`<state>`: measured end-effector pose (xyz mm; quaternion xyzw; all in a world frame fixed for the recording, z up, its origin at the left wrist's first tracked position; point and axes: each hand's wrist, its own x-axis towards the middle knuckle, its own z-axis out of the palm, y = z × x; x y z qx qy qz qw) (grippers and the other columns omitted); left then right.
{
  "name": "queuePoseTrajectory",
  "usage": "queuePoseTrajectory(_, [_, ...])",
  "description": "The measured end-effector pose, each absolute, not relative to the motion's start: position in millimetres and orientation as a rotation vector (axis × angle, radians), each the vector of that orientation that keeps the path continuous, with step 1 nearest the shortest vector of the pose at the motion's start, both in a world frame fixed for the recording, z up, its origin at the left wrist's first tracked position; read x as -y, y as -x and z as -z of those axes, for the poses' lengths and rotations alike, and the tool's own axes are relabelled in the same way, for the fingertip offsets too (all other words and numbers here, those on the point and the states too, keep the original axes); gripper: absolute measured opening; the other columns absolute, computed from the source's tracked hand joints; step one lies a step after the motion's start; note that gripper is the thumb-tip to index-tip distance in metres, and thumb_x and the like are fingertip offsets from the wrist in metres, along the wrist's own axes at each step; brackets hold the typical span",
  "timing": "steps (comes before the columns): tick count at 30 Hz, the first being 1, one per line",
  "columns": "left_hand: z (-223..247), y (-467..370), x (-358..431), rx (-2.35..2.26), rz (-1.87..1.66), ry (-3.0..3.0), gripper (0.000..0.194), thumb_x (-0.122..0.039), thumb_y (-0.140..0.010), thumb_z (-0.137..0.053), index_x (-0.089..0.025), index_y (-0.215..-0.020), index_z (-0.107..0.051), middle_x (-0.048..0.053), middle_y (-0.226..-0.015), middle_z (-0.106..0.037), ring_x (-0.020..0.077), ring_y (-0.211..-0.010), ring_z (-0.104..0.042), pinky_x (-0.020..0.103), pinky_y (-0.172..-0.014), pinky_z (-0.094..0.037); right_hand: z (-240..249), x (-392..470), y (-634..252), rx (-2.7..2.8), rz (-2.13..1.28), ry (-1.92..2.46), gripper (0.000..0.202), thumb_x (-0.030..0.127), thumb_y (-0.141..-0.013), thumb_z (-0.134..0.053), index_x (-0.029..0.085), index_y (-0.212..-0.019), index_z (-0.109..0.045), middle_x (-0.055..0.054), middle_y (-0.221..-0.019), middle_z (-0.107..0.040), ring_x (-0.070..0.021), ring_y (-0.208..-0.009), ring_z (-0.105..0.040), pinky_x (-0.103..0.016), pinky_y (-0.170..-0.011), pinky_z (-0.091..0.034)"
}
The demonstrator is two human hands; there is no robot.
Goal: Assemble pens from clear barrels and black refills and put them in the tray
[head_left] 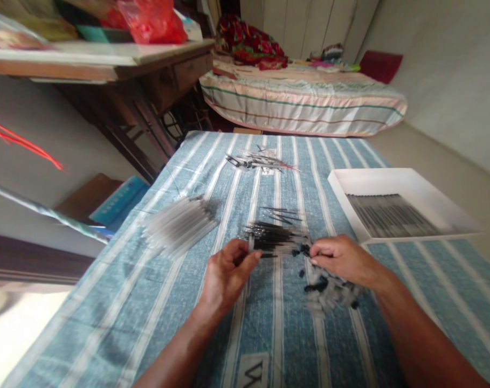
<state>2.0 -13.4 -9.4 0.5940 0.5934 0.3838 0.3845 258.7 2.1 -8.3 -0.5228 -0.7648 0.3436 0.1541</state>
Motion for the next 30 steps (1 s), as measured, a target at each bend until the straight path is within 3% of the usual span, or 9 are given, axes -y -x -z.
queuePoseTrajectory(6, [3.1, -4.6, 9.9, -1.374, -1.059, -1.208, 0.020, -0.031, -0.072, -0.069, -0.017, -0.067, -0.055, -0.003, -0.055, -0.060, 0.0067, -0.037, -0.046, 0.018, -0.037, -0.034, 1.1, 2.3, -248.9, 2.386, -0.858, 1.577, 0.014, 0.018, -0.077, -0.053, 0.019, -0.073, -0.066, 0.003, -0.054, -0.056, -0.0110, -0.052, -0.050, -0.021, -0.053, -0.030])
queuePoseTrajectory(16, [1.6, -4.6, 9.6, -1.296, -1.095, -1.036, 0.020, -0.029, -0.070, -0.070, -0.015, -0.070, -0.057, -0.002, -0.056, -0.063, 0.0060, -0.036, -0.048, 0.017, -0.035, -0.030, -4.3, 5.2, -244.1, 2.610, -0.744, 1.650, 0.014, 0.018, -0.078, -0.057, 0.021, -0.072, -0.069, -0.001, -0.063, -0.068, -0.0152, -0.062, -0.060, -0.023, -0.056, -0.028])
queuePoseTrajectory(21, [-1.3, -4.1, 9.8, -1.285, -1.104, -1.010, 0.019, -0.028, -0.071, -0.070, -0.015, -0.072, -0.056, -0.002, -0.058, -0.064, 0.0064, -0.037, -0.049, 0.017, -0.036, -0.030, -5.6, 12.1, -242.3, 2.813, -0.625, 1.649, 0.019, 0.011, -0.076, -0.054, 0.021, -0.071, -0.070, -0.004, -0.070, -0.072, -0.0188, -0.070, -0.065, -0.025, -0.057, -0.027])
queuePoseTrajectory(26, [-0.3, -4.1, 10.3, -1.256, -1.117, -0.977, 0.018, -0.028, -0.072, -0.069, -0.015, -0.073, -0.056, -0.002, -0.060, -0.064, 0.0065, -0.039, -0.050, 0.017, -0.038, -0.032, 1.6, 16.2, -236.4, 2.887, -0.493, 1.634, 0.021, 0.008, -0.075, -0.050, 0.019, -0.071, -0.067, -0.008, -0.071, -0.072, -0.0193, -0.067, -0.065, -0.027, -0.054, -0.022])
queuePoseTrajectory(30, [1.2, -3.1, 9.7, -1.226, -1.120, -0.951, 0.019, -0.028, -0.071, -0.070, -0.015, -0.072, -0.057, -0.002, -0.060, -0.064, 0.0062, -0.039, -0.049, 0.017, -0.038, -0.032, 2.6, 15.6, -237.3, 2.781, -0.514, 1.602, 0.013, 0.011, -0.073, -0.052, 0.019, -0.074, -0.063, -0.003, -0.065, -0.067, -0.0163, -0.061, -0.059, -0.026, -0.053, -0.021])
